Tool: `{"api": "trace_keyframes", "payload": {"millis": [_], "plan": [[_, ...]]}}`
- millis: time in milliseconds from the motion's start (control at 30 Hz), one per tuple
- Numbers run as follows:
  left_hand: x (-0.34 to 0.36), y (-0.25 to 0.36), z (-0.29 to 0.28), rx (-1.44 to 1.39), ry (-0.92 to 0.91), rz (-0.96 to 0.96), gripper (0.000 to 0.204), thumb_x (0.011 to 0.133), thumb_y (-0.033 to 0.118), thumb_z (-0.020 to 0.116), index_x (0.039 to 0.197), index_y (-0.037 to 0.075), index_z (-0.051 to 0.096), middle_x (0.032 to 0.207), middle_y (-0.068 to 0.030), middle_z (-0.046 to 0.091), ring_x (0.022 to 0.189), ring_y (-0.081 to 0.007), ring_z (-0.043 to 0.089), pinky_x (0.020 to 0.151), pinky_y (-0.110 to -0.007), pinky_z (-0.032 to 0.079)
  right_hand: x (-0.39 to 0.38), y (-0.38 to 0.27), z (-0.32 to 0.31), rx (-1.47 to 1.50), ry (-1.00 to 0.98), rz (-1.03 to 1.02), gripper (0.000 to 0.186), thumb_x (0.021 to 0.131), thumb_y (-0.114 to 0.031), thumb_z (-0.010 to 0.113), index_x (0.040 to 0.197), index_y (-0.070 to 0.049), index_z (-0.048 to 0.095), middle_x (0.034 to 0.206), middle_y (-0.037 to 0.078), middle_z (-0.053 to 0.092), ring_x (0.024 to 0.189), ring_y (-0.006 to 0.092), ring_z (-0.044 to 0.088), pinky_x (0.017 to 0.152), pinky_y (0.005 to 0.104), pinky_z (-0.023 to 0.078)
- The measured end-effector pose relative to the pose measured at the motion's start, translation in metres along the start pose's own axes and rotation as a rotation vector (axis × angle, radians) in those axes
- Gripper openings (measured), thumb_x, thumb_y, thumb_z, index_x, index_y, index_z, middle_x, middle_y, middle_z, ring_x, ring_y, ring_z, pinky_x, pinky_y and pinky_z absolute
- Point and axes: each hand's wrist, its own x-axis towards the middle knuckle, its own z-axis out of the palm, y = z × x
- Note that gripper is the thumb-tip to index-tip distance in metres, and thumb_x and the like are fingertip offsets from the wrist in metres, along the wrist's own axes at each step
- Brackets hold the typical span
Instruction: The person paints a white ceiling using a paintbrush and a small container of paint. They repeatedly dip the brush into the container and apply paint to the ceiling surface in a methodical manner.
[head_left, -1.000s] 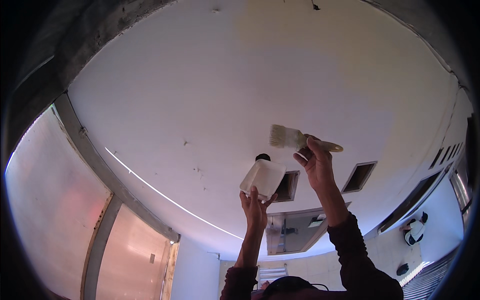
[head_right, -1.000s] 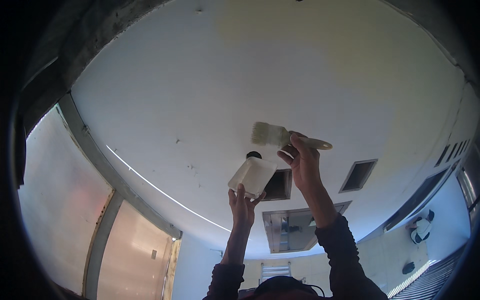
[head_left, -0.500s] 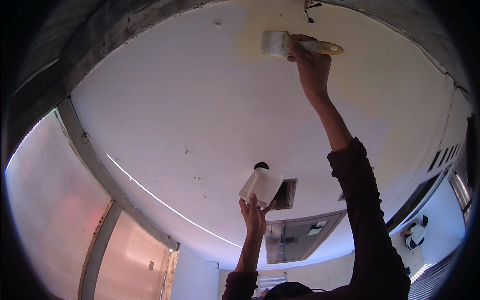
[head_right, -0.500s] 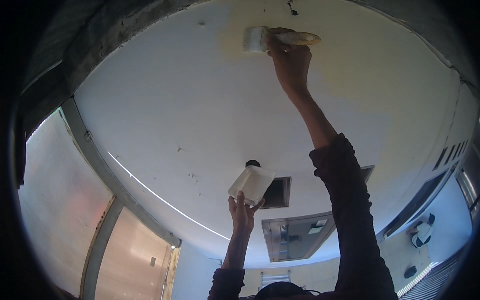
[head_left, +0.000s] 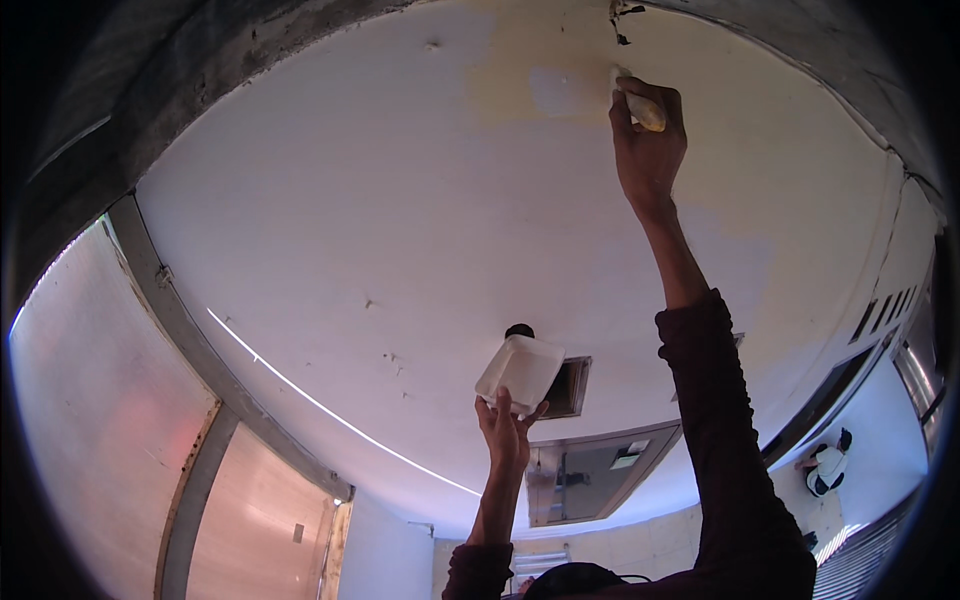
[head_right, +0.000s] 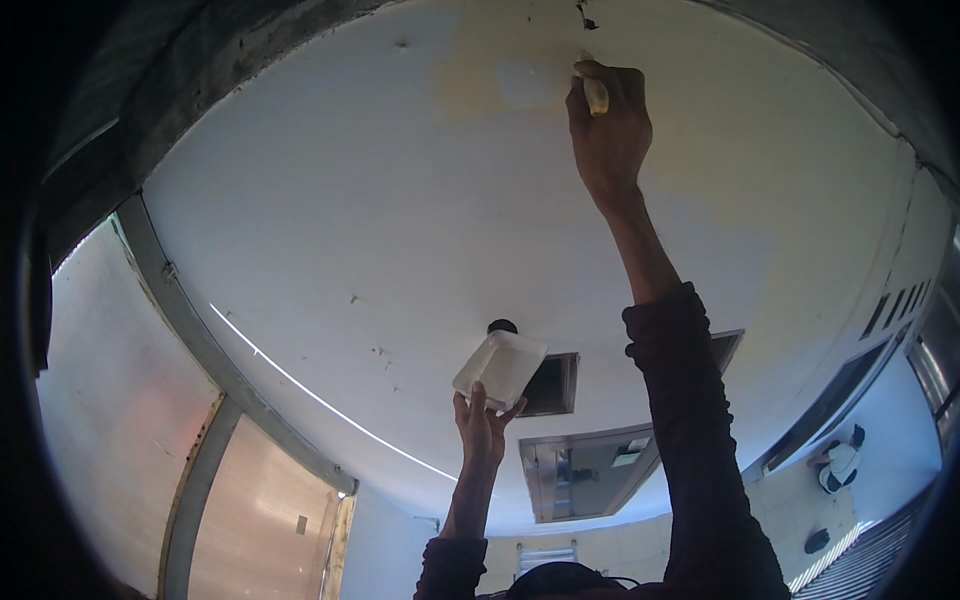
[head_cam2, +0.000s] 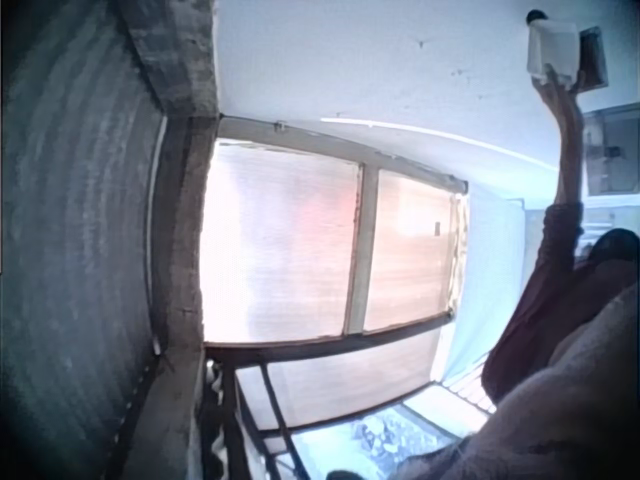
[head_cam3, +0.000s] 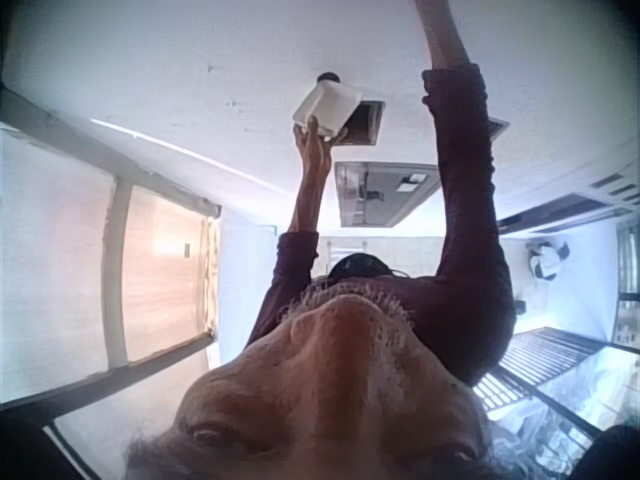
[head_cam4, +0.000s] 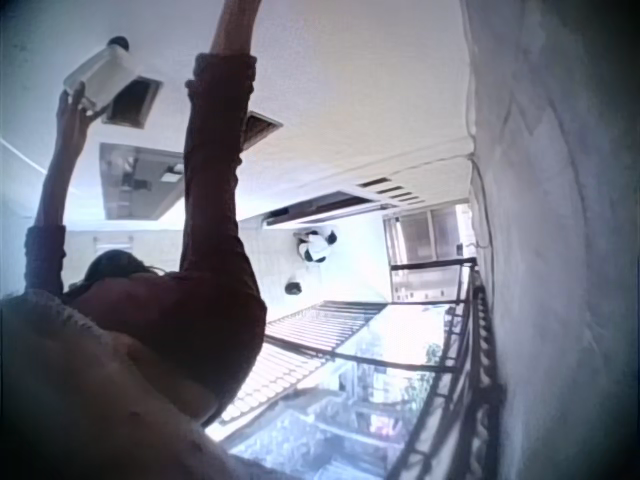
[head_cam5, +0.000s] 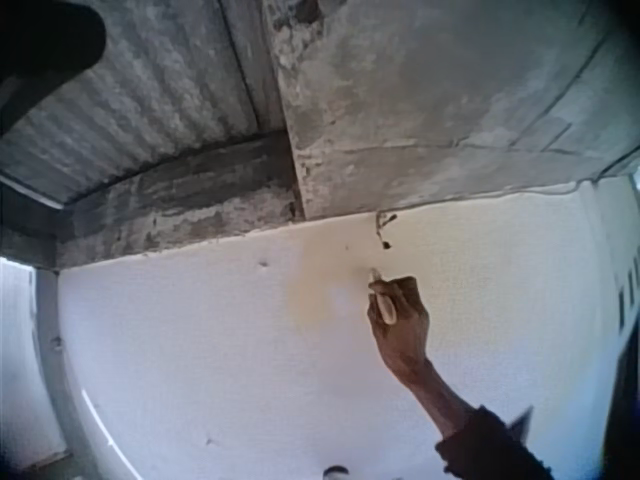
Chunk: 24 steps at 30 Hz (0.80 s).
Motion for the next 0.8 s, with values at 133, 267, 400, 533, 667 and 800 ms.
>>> {"api": "trace_keyframes", "payload": {"millis": [133, 267, 400, 533, 667, 800], "plan": [[-0.003, 0.002, 0.001, 0.033, 0.005, -0.007, 0.054, 0.105, 0.032, 0.058, 0.141, 0.006, 0.027, 0.137, -0.0228, 0.045, 0.122, -0.0397, 0.059, 0.092, -0.060, 0.062, -0.027, -0.045, 0.048, -0.034, -0.098, -0.137, 0.035, 0.075, -0.003, 0.081, 0.107, -0.015, 0.072, 0.107, 0.007, 0.059, 0.089, 0.0267, 0.068, 0.067, 0.0386, 0.061], [-0.001, 0.003, 0.003, 0.059, 0.001, 0.012, 0.053, 0.106, 0.034, 0.057, 0.140, 0.006, 0.028, 0.138, -0.0227, 0.045, 0.122, -0.0403, 0.059, 0.093, -0.061, 0.061, -0.038, -0.094, 0.086, 0.124, -0.155, -0.201, 0.018, 0.085, -0.008, 0.075, 0.102, -0.014, 0.073, 0.103, 0.008, 0.062, 0.080, 0.0269, 0.069, 0.067, 0.0384, 0.058], [0.000, 0.002, -0.002, 0.046, -0.014, 0.020, 0.053, 0.106, 0.034, 0.057, 0.140, 0.006, 0.028, 0.138, -0.0229, 0.045, 0.121, -0.0405, 0.060, 0.092, -0.061, 0.061, -0.035, -0.099, 0.088, 0.261, -0.203, -0.115, 0.020, 0.085, -0.006, 0.075, 0.103, -0.012, 0.072, 0.103, 0.009, 0.063, 0.081, 0.0261, 0.070, 0.067, 0.0376, 0.058], [-0.001, 0.000, -0.001, 0.051, -0.022, 0.012, 0.053, 0.106, 0.034, 0.057, 0.139, 0.006, 0.028, 0.137, -0.0229, 0.046, 0.120, -0.0403, 0.060, 0.092, -0.060, 0.062, -0.012, -0.042, 0.055, 0.396, -0.122, 0.092, 0.015, 0.088, -0.007, 0.072, 0.103, -0.009, 0.072, 0.104, 0.013, 0.066, 0.083, 0.0283, 0.071, 0.071, 0.0379, 0.059], [-0.003, 0.004, 0.000, 0.049, -0.016, 0.016, 0.052, 0.106, 0.033, 0.057, 0.139, 0.005, 0.028, 0.137, -0.0231, 0.046, 0.120, -0.0400, 0.060, 0.092, -0.060, 0.062, 0.010, 0.007, 0.000, 0.237, -0.058, 0.169, 0.014, 0.091, -0.009, 0.069, 0.105, -0.006, 0.073, 0.102, 0.011, 0.068, 0.086, 0.0220, 0.072, 0.074, 0.0338, 0.059], [-0.001, 0.004, 0.000, 0.023, -0.019, 0.004, 0.052, 0.105, 0.030, 0.059, 0.139, 0.005, 0.028, 0.137, -0.0231, 0.046, 0.121, -0.0390, 0.060, 0.089, -0.059, 0.063, 0.018, 0.036, -0.035, 0.065, 0.031, 0.151, 0.015, 0.092, -0.011, 0.070, 0.106, -0.009, 0.074, 0.105, 0.008, 0.066, 0.084, 0.0205, 0.071, 0.073, 0.0353, 0.059]]}}
